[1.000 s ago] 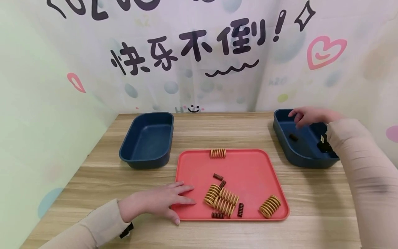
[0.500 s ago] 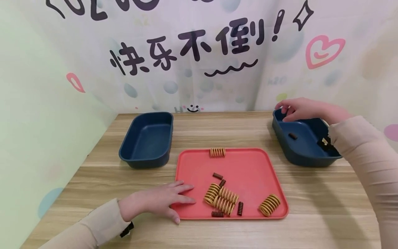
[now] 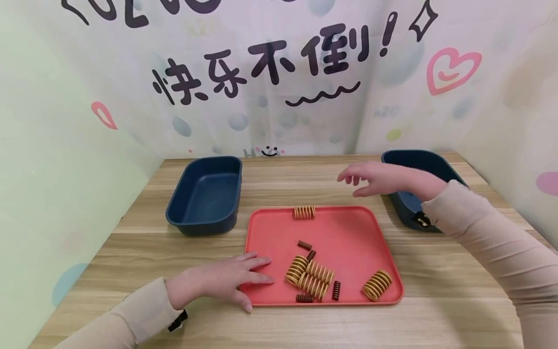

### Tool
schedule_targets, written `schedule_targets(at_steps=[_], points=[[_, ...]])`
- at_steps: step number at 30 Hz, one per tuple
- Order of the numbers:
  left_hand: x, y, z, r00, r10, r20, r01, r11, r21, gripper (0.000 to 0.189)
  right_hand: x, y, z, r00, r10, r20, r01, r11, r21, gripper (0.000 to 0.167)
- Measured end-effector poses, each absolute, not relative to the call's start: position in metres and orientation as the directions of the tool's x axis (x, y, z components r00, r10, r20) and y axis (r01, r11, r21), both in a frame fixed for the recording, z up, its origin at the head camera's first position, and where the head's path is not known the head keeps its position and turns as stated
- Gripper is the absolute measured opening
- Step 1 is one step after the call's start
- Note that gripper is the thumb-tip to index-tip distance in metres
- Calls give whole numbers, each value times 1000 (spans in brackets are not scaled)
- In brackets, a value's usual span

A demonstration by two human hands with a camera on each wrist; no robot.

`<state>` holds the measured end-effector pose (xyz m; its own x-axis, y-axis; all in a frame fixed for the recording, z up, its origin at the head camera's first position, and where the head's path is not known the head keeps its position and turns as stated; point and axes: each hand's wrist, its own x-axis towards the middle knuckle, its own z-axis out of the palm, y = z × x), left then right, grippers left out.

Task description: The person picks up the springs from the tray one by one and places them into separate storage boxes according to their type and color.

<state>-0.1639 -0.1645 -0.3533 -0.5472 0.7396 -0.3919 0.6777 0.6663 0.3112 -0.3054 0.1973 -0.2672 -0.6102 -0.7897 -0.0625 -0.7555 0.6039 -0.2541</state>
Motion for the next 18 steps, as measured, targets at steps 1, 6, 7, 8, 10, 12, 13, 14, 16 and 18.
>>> schedule_targets(at_steps=[1, 6, 7, 8, 10, 12, 13, 14, 16, 18], points=[[-164, -164, -353, -548, 738, -395, 676, 668, 309, 62, -304, 193, -270, -588, -807, -56, -773, 581, -255, 39], [-164, -163, -353, -551, 734, -397, 677, 671, 303, 62, -296, 172, -284, -488, -872, -23, -833, 474, -285, 37], [-163, -163, -353, -551, 734, -397, 677, 671, 302, 62, -295, 167, -286, -468, -884, -21, -843, 453, -289, 37], [-163, -163, -353, -551, 734, -397, 677, 671, 301, 62, -293, 163, -289, -454, -891, -26, -848, 441, -293, 38], [-163, -163, -353, -551, 734, -397, 678, 671, 300, 62, -291, 155, -293, -423, -905, -42, -857, 414, -306, 39], [-163, -163, -353, -551, 735, -396, 680, 670, 299, 62, -288, 148, -298, -396, -916, -62, -864, 395, -312, 39], [-163, -163, -353, -551, 735, -395, 680, 670, 299, 62, -287, 144, -300, -385, -920, -76, -867, 389, -312, 39], [-163, -163, -353, -551, 735, -395, 680, 670, 299, 62, -286, 141, -303, -377, -922, -90, -866, 386, -319, 39], [-164, -163, -353, -551, 734, -396, 678, 671, 300, 62, -285, 136, -309, -363, -925, -114, -869, 380, -317, 39], [-164, -163, -353, -552, 734, -396, 678, 671, 299, 63, -284, 131, -315, -356, -924, -142, -871, 383, -309, 38]])
